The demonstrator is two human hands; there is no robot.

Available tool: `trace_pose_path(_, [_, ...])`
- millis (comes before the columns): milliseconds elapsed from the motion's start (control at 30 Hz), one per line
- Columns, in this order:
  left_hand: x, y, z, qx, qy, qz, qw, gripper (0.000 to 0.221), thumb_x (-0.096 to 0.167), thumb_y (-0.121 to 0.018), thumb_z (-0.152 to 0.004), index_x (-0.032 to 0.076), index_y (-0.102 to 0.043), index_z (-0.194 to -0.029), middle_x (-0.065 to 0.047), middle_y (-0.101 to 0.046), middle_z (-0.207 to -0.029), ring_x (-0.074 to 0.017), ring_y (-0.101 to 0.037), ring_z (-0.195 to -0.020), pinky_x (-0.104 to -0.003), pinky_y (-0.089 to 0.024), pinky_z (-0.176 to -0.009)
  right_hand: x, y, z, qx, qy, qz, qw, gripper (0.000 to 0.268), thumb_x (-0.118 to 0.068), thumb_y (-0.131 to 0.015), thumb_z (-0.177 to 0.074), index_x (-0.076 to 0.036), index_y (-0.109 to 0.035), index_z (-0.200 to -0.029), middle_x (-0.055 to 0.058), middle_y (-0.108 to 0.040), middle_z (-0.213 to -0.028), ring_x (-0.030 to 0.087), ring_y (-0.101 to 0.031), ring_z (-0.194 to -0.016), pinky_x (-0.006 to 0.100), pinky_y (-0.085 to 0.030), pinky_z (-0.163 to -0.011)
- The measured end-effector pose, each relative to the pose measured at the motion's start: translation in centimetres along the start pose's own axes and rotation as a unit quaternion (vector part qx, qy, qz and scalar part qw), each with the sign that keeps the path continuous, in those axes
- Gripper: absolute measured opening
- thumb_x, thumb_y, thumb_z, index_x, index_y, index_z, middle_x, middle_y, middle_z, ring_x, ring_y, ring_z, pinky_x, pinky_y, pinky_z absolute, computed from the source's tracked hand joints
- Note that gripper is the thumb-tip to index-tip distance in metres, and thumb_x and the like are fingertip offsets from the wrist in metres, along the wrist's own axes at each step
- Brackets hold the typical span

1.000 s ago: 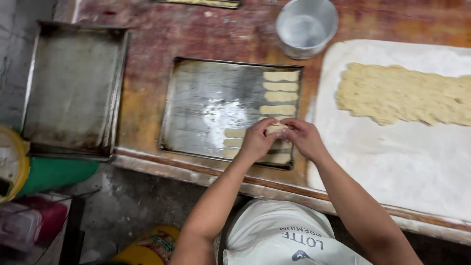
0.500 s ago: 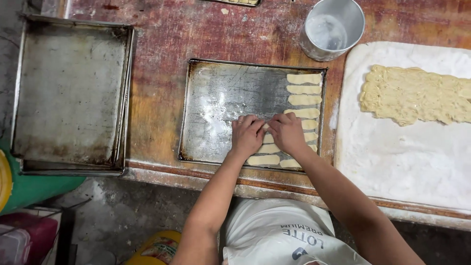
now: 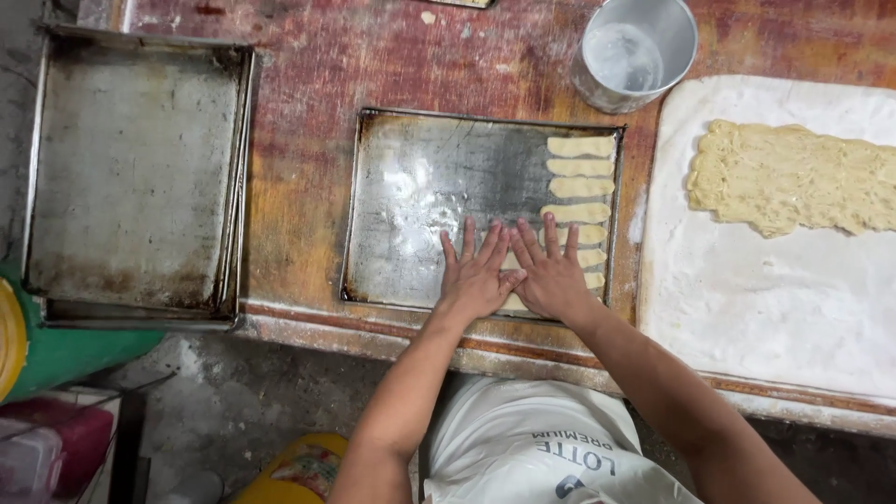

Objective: The person is tearing small pieces of dough from a larger sheet and arranging them in neat rows on a metal baking tray.

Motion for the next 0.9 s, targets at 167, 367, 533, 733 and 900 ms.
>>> trace_pose_path(167, [-1.8,-2.2,-1.1,0.03,0.011,-0.029,0.999,0.073,0.061,-0.022,-0.099,0.017,-0.022,-0.158,-0.004,-0.016,-0.166,-0.0442,0.002,-0.151,-0.074,0.008,-0.113,0.9,-1.5,-0.1,-0.021,-0.002,-0.043,0.999,0.071,-0.056,-0.016,-0.1,-0.015,-0.022,-0.158,0.009,-0.015,-0.166,0.049,-0.003,-0.149,0.069,0.004,-0.115])
trace_pose_path(367, [3.9,-3.8,-4.5,0.13,-0.017,0.008,0.991,0.07,0.052,-0.034,-0.101,0.011,-0.024,-0.157,-0.015,-0.024,-0.162,-0.0485,-0.009,-0.148,-0.074,-0.001,-0.112,11.0,-2.9,4.6,0.178,0.006,-0.176,0.968,0.067,-0.05,-0.057,-0.09,-0.018,-0.046,-0.148,0.013,-0.033,-0.158,0.049,-0.03,-0.139,0.062,-0.027,-0.111])
trace_pose_path(533, [16.7,-6.7,-11.6,0.366,-0.133,-0.024,0.921,0.056,0.045,-0.06,-0.093,0.009,-0.057,-0.136,-0.015,-0.053,-0.139,-0.0395,-0.046,-0.131,-0.056,-0.033,-0.107,31.5,-12.0,12.0,0.329,-0.11,-0.281,0.895,0.027,-0.019,-0.069,-0.088,-0.013,-0.07,-0.115,0.007,-0.066,-0.118,0.03,-0.061,-0.116,0.04,-0.048,-0.099])
trace_pose_path(733, [30.2,-10.7,-21.2,0.362,-0.223,0.004,0.905,0.033,0.036,-0.062,-0.091,0.019,-0.068,-0.119,-0.002,-0.062,-0.122,-0.0245,-0.057,-0.119,-0.043,-0.044,-0.096,42.6,-13.3,14.0,0.342,-0.17,-0.143,0.913,0.022,-0.024,-0.066,-0.092,-0.014,-0.074,-0.11,0.004,-0.064,-0.11,0.026,-0.061,-0.111,0.037,-0.05,-0.092])
trace_pose_path(900, [32.7,-12.0,-25.3,0.316,-0.189,-0.015,0.93,0.031,0.036,-0.056,-0.092,0.023,-0.066,-0.119,0.002,-0.061,-0.126,-0.0241,-0.055,-0.12,-0.043,-0.042,-0.098,41.4,-11.7,12.1,0.345,-0.078,-0.103,0.93,0.031,-0.024,-0.066,-0.083,-0.018,-0.072,-0.113,0.002,-0.064,-0.106,0.026,-0.06,-0.107,0.038,-0.051,-0.09])
Point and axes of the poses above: each hand's wrist, its own z-axis away from the middle knuckle, its own y-axis out of the back of the hand, x = y × z, the point moved 9 cm from there along -z, towards the middle knuckle
